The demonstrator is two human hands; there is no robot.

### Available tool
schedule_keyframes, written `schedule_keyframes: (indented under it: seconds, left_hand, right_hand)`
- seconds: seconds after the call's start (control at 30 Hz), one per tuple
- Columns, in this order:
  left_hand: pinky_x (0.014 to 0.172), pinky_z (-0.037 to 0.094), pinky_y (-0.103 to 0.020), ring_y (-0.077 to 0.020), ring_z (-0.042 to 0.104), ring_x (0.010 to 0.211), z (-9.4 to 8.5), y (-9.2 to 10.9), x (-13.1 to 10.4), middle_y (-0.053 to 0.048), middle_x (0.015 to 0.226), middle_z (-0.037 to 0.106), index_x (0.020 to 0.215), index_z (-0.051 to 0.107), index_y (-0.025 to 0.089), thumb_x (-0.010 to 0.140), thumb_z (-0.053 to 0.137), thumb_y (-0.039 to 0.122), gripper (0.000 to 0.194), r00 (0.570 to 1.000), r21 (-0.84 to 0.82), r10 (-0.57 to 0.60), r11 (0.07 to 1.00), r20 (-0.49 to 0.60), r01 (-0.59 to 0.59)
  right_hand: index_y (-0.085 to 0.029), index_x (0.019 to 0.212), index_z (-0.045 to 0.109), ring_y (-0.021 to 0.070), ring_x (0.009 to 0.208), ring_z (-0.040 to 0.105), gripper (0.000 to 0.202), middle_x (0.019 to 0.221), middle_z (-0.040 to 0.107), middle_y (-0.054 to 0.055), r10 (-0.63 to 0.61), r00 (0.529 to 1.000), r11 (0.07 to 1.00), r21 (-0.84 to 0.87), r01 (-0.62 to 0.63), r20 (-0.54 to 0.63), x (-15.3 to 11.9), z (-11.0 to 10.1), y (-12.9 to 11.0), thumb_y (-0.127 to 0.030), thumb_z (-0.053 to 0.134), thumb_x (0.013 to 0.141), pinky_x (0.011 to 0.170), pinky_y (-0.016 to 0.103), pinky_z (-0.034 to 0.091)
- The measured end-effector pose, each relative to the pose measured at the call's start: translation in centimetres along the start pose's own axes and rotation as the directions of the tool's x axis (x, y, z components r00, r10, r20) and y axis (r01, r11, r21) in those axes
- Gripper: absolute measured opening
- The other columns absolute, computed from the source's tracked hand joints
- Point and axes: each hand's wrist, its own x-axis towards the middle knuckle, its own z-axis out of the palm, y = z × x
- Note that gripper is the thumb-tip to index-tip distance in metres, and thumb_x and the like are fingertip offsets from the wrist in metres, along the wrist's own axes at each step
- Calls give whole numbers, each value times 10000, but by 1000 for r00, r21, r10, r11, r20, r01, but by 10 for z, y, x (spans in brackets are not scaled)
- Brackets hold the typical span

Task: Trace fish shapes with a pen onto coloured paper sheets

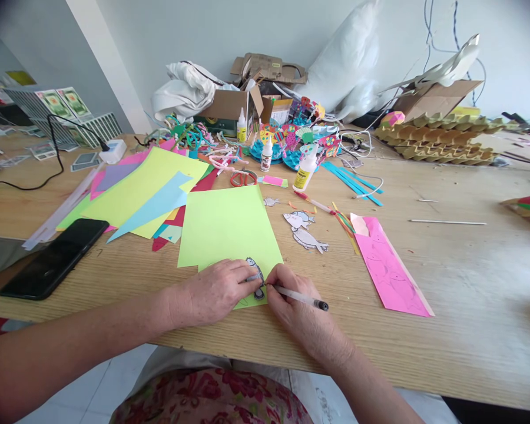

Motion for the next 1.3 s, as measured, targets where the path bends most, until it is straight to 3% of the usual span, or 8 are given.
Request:
schedule_keyframes:
  seconds: [0.57, 0.8, 1.3]
  left_hand:
    - [823, 431, -334, -217, 491, 939, 1, 0, -1, -97, 966, 559, 1002, 544, 108, 860, 418, 106, 190, 1000, 15, 0, 1000, -18, 0]
    - [879, 414, -338, -216, 484, 974, 1, 0, 0, -101, 981, 561, 1010, 542, 104, 864, 431, 122, 185, 1000, 6, 0, 1000, 1, 0]
    - [879, 410, -325, -213, 467, 981, 1, -1, -2, -86, 1013, 558, 1036, 535, 116, 875, 421, 120, 198, 1000, 7, 7, 1000, -11, -7]
  right_hand:
    - [-222, 652, 438, 141, 549, 467, 120, 577, 528, -17, -13, 1000, 1000, 5, 13, 16, -1, 1, 2, -218, 391, 763, 534, 254, 360]
    - [-224, 676, 444, 143, 548, 474, 100, 574, 523, -22, -18, 999, 1000, -9, 19, 33, -2, 3, 1, -208, 387, 755, 531, 252, 357]
    - [-218, 673, 457, 132, 533, 457, 104, 551, 501, -35, -7, 1000, 996, 91, 8, -6, -3, 2, 10, -238, 413, 765, 513, 241, 345]
